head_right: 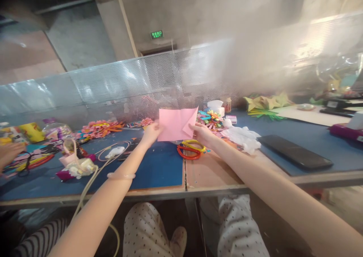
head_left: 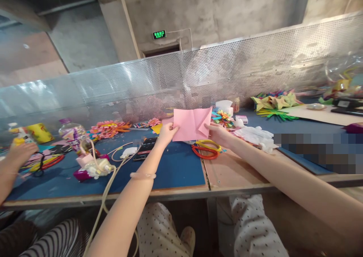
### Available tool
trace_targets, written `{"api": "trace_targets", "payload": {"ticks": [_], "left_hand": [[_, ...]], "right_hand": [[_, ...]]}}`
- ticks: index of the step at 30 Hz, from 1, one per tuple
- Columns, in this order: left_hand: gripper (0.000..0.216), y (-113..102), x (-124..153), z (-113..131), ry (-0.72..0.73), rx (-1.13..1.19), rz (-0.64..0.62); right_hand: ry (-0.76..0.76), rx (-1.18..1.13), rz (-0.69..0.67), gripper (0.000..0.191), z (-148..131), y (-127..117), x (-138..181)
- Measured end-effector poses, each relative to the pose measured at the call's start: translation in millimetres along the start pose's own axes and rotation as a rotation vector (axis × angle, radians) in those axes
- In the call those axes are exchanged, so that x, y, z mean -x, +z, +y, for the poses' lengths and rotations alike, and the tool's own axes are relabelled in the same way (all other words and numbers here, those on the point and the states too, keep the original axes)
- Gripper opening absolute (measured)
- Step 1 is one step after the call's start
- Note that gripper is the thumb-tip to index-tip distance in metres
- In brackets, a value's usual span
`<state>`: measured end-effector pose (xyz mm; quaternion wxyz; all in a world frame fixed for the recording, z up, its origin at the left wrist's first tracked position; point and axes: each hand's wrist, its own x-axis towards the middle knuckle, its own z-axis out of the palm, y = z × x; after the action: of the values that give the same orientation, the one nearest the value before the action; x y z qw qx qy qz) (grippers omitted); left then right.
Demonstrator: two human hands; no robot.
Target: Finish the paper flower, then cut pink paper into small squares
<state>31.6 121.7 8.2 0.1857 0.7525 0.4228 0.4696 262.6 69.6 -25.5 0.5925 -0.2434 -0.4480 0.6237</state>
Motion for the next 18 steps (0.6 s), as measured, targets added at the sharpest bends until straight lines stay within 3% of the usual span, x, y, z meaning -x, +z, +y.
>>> {"api": "trace_targets", "payload": {"ticks": [7, 13, 16, 18], "left_hand": [[0.015, -3, -1, 8, 0.048, -0.158, 0.115], [0.014, 1, 3, 4, -0.228, 0.091, 0.106], [0.014, -1, 3, -1, -0.309, 0.152, 0.12], [0.014, -3, 2, -4, -0.334, 0.181, 0.139]], "right_hand": [[0.012, -0.055, 0.089, 0.005, -3, 2, 2], [-0.021, 0.028, 0.165, 0.003, -2, -1, -2], [-0.014, 0.308, 0.246, 0.006, -2, -5, -4], [-0.056, 0.734, 0.258, 0.013, -1, -7, -3]]}}
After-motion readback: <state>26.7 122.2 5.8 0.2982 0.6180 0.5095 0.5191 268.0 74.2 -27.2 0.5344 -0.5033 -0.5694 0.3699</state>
